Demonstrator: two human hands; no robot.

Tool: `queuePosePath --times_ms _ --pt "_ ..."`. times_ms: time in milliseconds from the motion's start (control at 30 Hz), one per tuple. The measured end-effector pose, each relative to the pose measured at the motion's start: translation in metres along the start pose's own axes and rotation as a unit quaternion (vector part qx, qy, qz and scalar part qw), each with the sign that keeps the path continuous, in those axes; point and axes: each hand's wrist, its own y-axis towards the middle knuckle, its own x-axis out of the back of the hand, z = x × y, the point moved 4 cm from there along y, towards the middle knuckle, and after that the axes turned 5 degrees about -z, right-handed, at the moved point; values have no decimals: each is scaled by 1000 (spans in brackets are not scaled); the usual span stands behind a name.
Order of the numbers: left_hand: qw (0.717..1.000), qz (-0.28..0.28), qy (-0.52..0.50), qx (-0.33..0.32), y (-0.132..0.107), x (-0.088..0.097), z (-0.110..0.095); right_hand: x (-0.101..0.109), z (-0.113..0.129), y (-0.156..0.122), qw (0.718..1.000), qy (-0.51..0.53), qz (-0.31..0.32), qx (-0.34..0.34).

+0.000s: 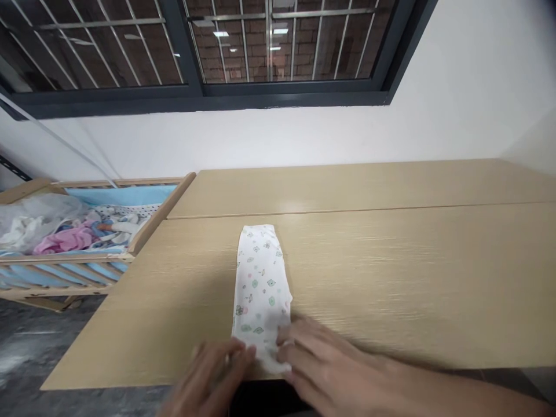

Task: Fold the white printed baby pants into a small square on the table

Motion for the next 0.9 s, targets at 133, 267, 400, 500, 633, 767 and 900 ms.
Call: queuePosePath --times_ms 133,267,400,500,633,767,900 --pt "993 -101 -12 62 58 -1 44 28 -50 44 982 134 -35 -129" --pt "988 -57 -6 146 134 -29 104 23 -135 93 957 144 -128 -219" --pt "978 13 8 210 183 -69 149 -7 -206 127 947 131 -120 -267" --pt "974 30 34 221 188 -87 151 -21 -230 137 958 68 -104 -258" --pt "969 37 79 230 158 -83 107 -19 -230 133 964 38 -105 -239" --pt "959 123 126 222 112 -77 53 -14 -195 127 982 -43 -102 -154" --pt "952 171 133 217 88 -84 33 -41 -143 128 997 -36 50 46"
